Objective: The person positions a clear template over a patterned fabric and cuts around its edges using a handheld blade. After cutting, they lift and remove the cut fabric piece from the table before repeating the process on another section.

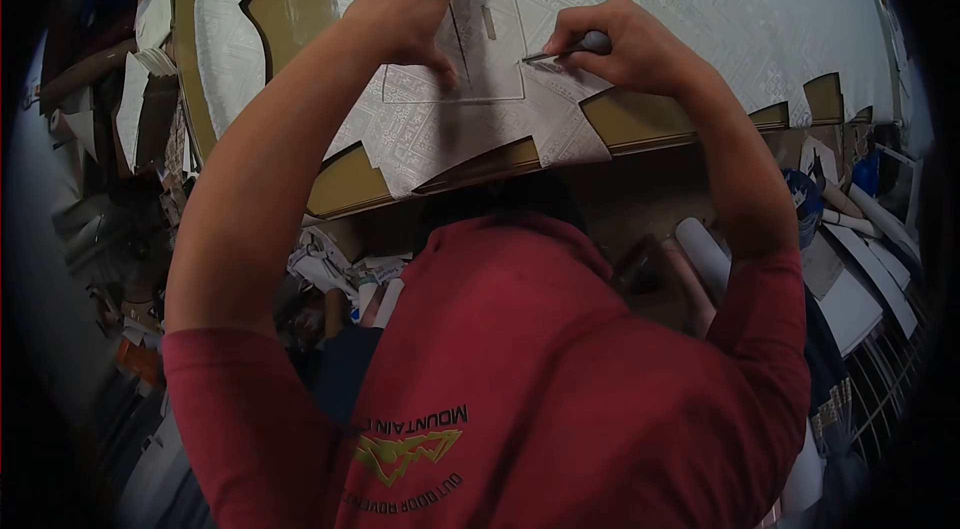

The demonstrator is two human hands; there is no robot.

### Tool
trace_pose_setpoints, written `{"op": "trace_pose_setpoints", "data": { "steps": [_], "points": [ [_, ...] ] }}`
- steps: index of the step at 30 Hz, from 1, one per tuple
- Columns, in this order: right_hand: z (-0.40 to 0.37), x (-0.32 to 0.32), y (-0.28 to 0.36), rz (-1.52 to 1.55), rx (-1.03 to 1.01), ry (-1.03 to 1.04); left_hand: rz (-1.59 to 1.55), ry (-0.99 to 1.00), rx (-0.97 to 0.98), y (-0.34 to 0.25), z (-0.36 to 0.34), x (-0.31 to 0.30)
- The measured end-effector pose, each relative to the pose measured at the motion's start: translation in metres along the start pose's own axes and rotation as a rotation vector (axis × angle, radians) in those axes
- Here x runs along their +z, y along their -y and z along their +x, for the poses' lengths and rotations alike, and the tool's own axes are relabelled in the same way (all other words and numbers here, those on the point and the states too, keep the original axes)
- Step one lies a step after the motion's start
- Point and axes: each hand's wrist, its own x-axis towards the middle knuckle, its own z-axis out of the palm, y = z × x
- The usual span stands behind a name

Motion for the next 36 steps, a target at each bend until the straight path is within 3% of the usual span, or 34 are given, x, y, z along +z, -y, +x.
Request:
{"op": "trace_pose_setpoints", "data": {
  "steps": [6,9,12,15,17,18,20,23,29,36],
  "points": [
    [0.004,0.003,-0.005,-0.034,-0.007,0.042,0.011,0.008,-0.002,-0.001,0.0,-0.001],
    [0.001,0.014,-0.026,0.069,-0.105,-0.042,0.039,-0.02,0.019,0.0,0.0,0.0],
    [-0.004,0.018,-0.03,0.152,-0.064,-0.059,0.028,0.009,0.021,-0.001,-0.002,-0.004],
    [-0.011,0.02,-0.016,0.23,0.122,-0.032,0.032,0.008,0.017,-0.001,-0.001,-0.004],
    [-0.025,0.038,-0.003,0.141,0.05,-0.359,0.022,-0.007,0.023,0.001,-0.001,-0.002],
    [-0.031,0.051,0.002,0.132,0.054,-0.364,0.01,-0.011,0.027,0.001,-0.002,-0.001],
    [-0.039,0.077,0.011,0.147,0.132,-0.621,0.012,-0.017,0.035,0.003,0.0,-0.001],
    [-0.035,0.105,0.026,0.136,0.252,-0.809,0.012,-0.013,0.061,0.002,-0.001,-0.002],
    [-0.018,0.124,0.042,0.078,0.439,-0.977,-0.035,-0.006,0.092,0.005,0.001,-0.006],
    [0.002,0.12,0.07,-0.115,0.543,-0.999,-0.031,-0.001,0.116,0.007,0.003,-0.005]
  ]
}}
